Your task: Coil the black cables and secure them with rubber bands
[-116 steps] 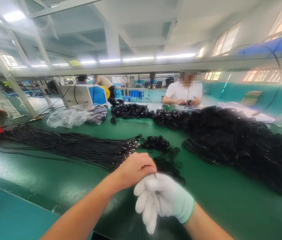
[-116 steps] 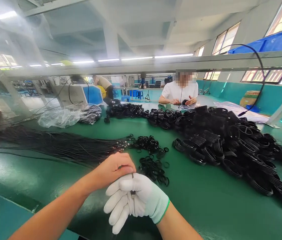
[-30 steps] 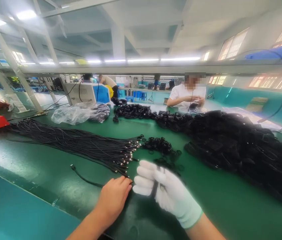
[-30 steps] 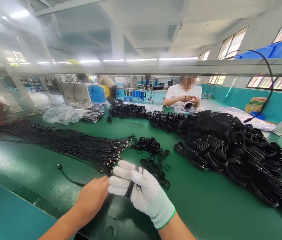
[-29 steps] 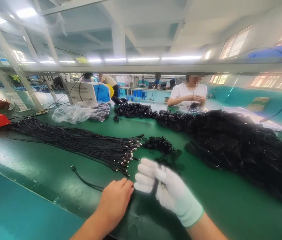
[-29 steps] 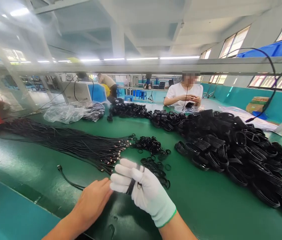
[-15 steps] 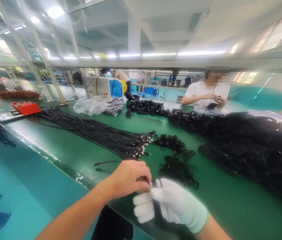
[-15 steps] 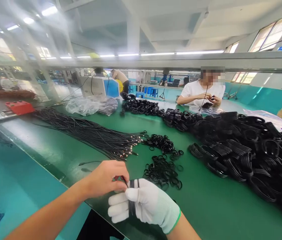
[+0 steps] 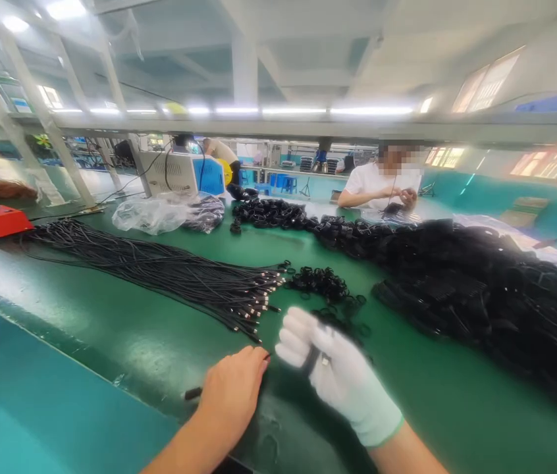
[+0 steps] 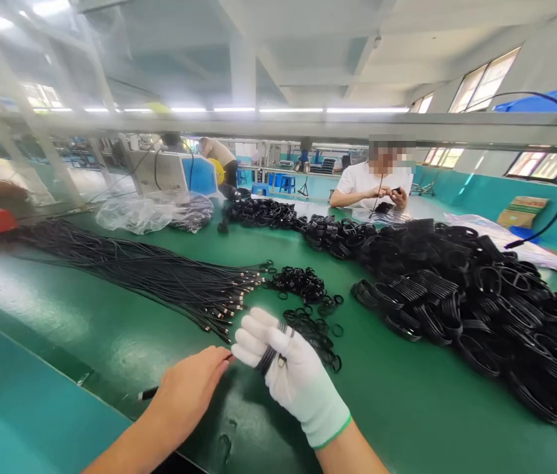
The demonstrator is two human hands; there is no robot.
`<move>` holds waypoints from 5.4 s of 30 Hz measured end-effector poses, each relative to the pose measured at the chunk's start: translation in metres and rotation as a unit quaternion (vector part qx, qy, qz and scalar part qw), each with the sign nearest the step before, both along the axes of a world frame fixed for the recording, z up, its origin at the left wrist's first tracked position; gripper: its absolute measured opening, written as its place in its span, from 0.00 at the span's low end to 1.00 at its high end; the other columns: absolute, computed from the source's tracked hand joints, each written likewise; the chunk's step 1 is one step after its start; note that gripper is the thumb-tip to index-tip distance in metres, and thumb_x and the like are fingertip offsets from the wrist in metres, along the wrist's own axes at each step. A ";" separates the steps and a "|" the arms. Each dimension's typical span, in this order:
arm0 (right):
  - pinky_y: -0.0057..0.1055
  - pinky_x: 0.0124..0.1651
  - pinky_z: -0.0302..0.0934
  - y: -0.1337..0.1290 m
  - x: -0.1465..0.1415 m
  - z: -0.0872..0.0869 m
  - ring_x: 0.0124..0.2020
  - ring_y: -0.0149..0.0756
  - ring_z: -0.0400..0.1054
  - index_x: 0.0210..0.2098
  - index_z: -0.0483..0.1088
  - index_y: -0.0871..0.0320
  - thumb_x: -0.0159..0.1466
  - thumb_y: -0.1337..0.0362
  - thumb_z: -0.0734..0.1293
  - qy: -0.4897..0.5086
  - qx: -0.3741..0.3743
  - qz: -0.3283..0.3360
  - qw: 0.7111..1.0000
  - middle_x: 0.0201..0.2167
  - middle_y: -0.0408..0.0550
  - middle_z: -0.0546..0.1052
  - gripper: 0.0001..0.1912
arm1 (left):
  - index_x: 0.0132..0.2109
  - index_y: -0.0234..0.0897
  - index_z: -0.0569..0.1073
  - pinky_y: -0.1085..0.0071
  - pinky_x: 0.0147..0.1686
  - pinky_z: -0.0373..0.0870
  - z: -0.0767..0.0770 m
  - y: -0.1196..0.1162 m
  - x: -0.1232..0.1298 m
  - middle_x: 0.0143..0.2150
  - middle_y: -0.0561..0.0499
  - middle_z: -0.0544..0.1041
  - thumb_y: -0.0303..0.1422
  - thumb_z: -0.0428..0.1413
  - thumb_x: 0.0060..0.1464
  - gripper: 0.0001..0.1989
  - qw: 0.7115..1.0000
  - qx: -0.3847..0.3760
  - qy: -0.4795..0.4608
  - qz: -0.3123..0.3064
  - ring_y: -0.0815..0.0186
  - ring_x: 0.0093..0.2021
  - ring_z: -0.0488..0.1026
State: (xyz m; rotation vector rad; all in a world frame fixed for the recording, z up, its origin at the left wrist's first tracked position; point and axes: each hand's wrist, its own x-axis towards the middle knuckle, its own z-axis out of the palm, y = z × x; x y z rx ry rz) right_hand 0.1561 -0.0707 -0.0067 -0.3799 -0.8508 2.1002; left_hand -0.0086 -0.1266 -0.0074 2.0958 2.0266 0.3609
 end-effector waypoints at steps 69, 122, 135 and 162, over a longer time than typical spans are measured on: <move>0.32 0.35 0.63 -0.054 0.004 0.061 0.28 0.37 0.68 0.29 0.75 0.66 0.52 0.45 0.66 -0.269 0.222 0.242 0.905 0.24 0.51 0.75 0.26 | 0.44 0.33 0.72 0.76 0.36 0.69 0.032 -0.018 0.009 0.36 0.46 0.73 0.24 0.47 0.55 0.12 0.857 0.227 -0.336 -0.318 0.68 0.36 0.70; 0.27 0.23 0.65 -0.020 0.002 0.011 0.23 0.30 0.67 0.34 0.70 0.67 0.54 0.65 0.69 -0.190 0.063 0.119 0.973 0.27 0.49 0.72 0.11 | 0.30 0.38 0.67 0.76 0.19 0.59 0.035 0.032 0.019 0.23 0.56 0.71 0.29 0.53 0.44 0.03 0.942 -0.102 -0.319 -0.005 0.70 0.21 0.68; 0.32 0.33 0.65 -0.014 0.004 0.013 0.29 0.32 0.67 0.34 0.68 0.64 0.52 0.62 0.71 -0.137 0.011 0.076 0.988 0.28 0.47 0.71 0.14 | 0.31 0.38 0.71 0.71 0.36 0.63 0.027 0.003 0.011 0.32 0.54 0.71 0.26 0.55 0.48 0.03 0.950 0.004 -0.286 -0.124 0.66 0.35 0.66; 0.34 0.27 0.69 -0.015 0.020 0.003 0.34 0.44 0.73 0.41 0.64 0.64 0.50 0.67 0.70 -0.147 -0.038 0.110 0.982 0.32 0.52 0.74 0.19 | 0.30 0.37 0.73 0.70 0.38 0.63 0.005 0.135 0.032 0.30 0.54 0.70 0.25 0.54 0.44 0.05 0.947 -0.047 -0.262 -0.181 0.66 0.34 0.68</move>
